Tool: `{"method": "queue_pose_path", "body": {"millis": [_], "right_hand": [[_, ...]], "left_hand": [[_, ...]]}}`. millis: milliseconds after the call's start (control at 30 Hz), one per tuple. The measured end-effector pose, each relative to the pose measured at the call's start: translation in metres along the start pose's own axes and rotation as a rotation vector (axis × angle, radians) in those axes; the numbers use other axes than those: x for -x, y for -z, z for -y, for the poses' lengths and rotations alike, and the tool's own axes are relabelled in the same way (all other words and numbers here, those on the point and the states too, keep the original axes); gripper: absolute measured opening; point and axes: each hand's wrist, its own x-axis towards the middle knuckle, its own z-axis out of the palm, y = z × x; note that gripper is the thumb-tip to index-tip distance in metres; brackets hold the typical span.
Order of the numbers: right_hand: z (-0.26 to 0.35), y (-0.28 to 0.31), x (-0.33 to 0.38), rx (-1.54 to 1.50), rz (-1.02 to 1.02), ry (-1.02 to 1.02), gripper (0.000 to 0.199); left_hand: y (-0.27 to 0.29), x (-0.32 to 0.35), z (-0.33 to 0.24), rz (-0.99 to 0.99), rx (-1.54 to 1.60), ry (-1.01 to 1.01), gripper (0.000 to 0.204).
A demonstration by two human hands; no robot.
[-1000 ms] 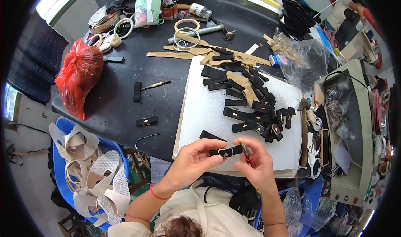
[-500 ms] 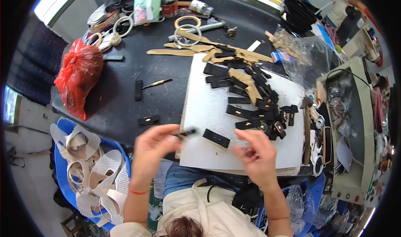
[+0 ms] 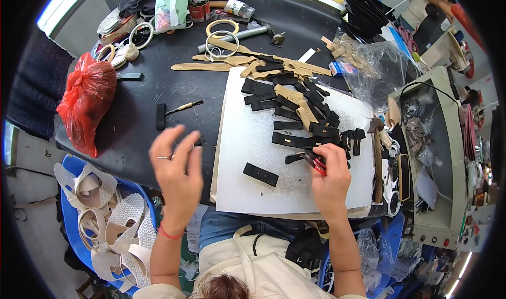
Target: The person assembles small shoe components by hammering metal pins into black rectangular pieces placed on wooden blocks. They then use red-handled scissors to trim excess material from the assembled parts. The finished pieces are placed into a clear plastic bag.
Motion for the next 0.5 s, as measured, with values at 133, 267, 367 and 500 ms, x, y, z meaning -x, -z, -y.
{"method": "queue_pose_path", "body": {"millis": [133,267,367,500], "right_hand": [[0.014,0.006,0.01,-0.596,0.081,-0.326,0.013],[0.041,0.011,0.02,-1.03,0.107,-0.541,0.01],[0.049,-0.002,0.035,-1.207,0.037,-0.612,0.012],[0.051,-0.003,0.044,-1.053,0.092,-0.458,0.016]], "left_hand": [[-0.001,0.005,-0.074,0.53,0.727,0.169,0.048],[-0.027,0.031,-0.094,0.518,1.374,0.629,0.04],[-0.032,0.034,-0.098,0.485,1.501,0.698,0.033],[-0.029,0.033,-0.093,0.496,1.483,0.763,0.032]]}}
